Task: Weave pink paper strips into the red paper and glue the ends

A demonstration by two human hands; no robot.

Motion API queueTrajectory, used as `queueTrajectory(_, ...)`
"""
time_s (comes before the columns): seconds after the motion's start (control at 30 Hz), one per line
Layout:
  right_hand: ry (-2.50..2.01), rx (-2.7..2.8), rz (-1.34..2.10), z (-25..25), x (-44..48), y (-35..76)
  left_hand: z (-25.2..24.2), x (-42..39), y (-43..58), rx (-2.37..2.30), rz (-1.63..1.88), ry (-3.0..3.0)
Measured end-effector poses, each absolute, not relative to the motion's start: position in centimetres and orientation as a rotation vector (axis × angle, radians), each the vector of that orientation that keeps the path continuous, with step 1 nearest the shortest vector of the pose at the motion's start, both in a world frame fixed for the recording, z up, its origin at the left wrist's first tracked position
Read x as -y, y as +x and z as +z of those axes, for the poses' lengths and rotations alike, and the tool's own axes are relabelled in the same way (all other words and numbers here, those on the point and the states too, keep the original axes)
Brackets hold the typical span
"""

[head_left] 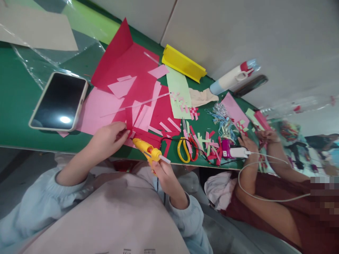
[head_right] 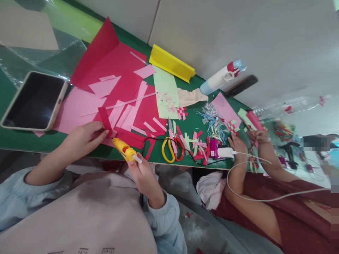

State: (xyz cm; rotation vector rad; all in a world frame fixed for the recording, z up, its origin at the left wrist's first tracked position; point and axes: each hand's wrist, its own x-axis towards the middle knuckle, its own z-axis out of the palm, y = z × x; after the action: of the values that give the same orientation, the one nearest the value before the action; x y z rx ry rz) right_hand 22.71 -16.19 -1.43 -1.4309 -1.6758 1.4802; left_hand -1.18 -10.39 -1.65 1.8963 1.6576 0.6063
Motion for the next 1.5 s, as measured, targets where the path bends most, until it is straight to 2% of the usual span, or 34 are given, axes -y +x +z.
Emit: queueTrajectory(1.5, -1.403, 1.721, 1.528, -0.60, 15.55, 22.46, -1.80, 10.38, -1.23, -1.640, 0.582, 1.872)
